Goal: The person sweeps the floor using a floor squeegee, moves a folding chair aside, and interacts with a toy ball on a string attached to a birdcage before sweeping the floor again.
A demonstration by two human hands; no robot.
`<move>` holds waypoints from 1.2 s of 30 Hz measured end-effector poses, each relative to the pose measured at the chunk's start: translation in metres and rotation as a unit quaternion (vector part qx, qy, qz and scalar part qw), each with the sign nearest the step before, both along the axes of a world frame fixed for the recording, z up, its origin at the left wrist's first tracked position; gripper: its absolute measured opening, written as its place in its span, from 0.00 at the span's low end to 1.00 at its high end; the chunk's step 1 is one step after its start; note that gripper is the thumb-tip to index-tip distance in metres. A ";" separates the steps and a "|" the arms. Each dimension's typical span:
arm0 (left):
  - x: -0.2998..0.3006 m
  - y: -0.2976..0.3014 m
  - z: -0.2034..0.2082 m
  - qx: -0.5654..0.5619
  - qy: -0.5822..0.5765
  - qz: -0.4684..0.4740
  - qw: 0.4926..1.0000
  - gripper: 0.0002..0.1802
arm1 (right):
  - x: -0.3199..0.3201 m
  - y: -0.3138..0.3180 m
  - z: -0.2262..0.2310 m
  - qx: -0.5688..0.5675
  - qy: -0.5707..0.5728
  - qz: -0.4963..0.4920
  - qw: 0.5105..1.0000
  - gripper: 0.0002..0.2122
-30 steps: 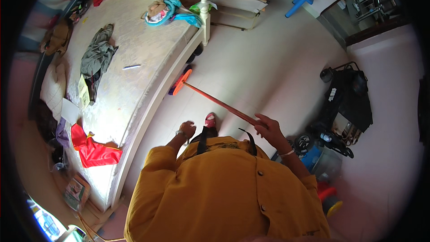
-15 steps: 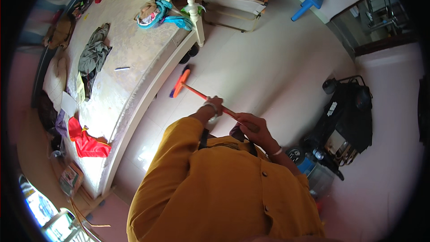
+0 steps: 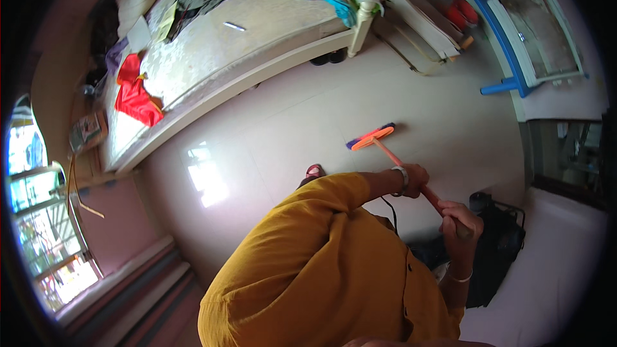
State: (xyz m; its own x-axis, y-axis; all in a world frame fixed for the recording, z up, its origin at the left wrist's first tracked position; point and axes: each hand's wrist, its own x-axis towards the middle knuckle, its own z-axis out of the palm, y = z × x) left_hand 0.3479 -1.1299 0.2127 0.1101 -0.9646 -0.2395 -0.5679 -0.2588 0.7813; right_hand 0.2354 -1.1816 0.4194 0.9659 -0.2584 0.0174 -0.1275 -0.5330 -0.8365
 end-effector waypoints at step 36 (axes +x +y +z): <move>0.147 0.291 -0.038 0.099 0.030 0.401 0.910 0.10 | 0.182 0.177 -0.083 0.129 0.028 0.275 0.952 0.08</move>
State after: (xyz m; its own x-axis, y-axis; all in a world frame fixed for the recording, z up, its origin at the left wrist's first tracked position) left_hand 0.4952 -0.8391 0.1751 0.7401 -0.5178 -0.4292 -0.0920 -0.7101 0.6981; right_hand 0.4175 -1.0048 0.3364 0.9540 0.2981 -0.0333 0.0637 -0.3097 -0.9487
